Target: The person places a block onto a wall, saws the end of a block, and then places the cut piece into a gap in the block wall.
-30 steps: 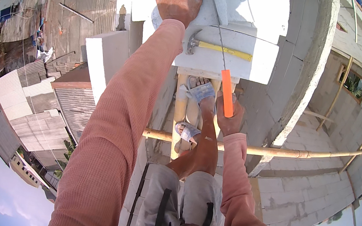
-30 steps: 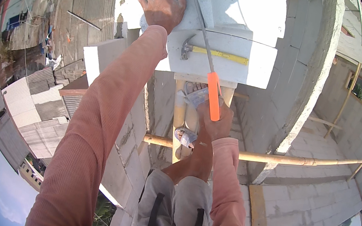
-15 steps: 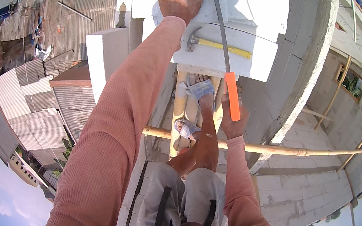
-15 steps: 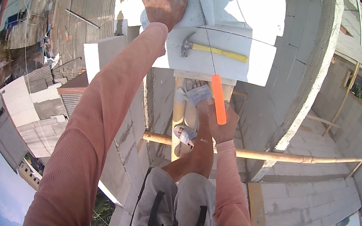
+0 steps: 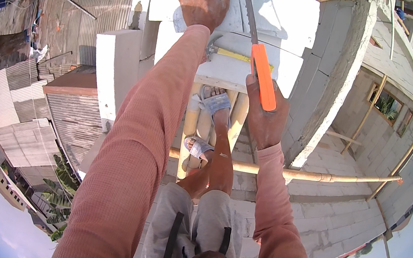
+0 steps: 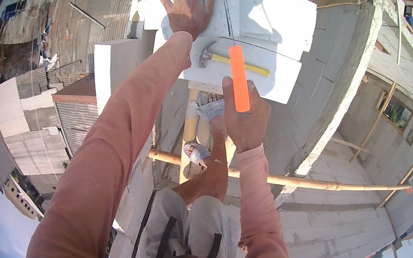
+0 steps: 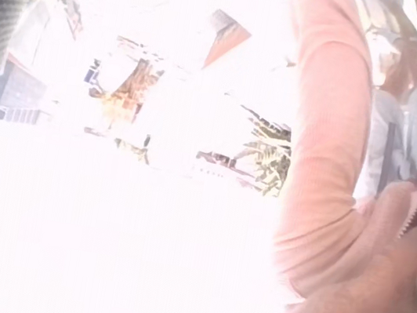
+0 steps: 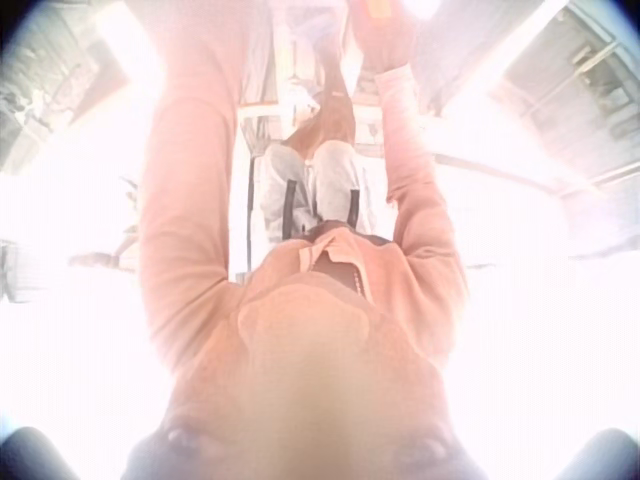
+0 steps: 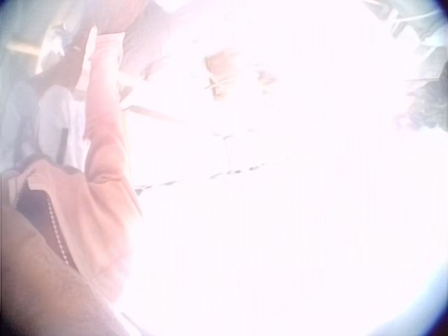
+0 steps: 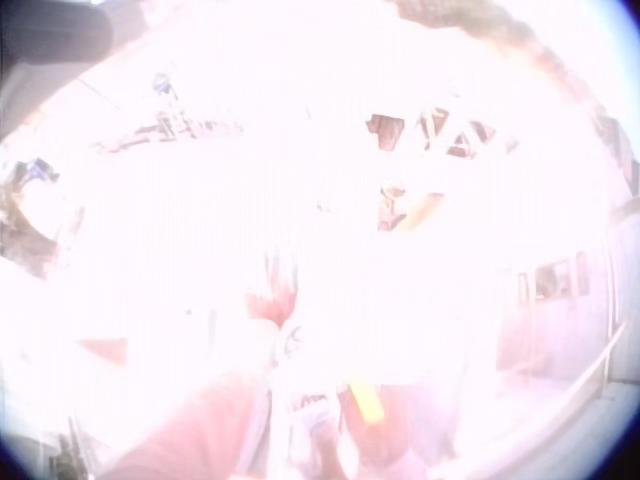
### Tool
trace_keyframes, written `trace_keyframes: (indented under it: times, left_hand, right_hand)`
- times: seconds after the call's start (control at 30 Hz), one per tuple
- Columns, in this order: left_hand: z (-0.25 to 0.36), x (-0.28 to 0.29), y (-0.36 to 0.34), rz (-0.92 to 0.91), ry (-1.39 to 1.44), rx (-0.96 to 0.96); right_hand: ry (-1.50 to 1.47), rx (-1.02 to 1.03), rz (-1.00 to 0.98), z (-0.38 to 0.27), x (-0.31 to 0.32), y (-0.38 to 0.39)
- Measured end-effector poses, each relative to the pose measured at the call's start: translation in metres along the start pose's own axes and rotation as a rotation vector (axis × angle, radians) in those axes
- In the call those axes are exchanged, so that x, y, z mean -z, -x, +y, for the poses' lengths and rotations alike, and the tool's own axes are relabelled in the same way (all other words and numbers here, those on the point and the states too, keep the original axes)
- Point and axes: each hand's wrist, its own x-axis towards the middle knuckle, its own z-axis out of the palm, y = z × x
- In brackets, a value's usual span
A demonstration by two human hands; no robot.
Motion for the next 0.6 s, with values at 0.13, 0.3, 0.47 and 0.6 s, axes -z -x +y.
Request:
trace_keyframes:
  times: [0.13,0.3,0.47,0.6]
  left_hand:
    - [0.013,0.014,-0.005,0.081,-0.296,-0.087]
    - [0.014,0.016,-0.006,0.096,-0.337,-0.108]
    - [0.014,0.014,-0.007,0.033,-0.387,-0.068]
    - [0.009,0.008,-0.008,0.043,-0.307,-0.064]
  right_hand:
    - [-0.023,-0.015,-0.006,-0.015,-0.004,-0.014]
    - [0.034,-0.053,-0.058,-0.014,0.005,-0.01]
    - [0.088,-0.049,-0.085,-0.019,0.01,-0.007]
    - [0.047,-0.209,-0.157,-0.037,0.01,0.007]
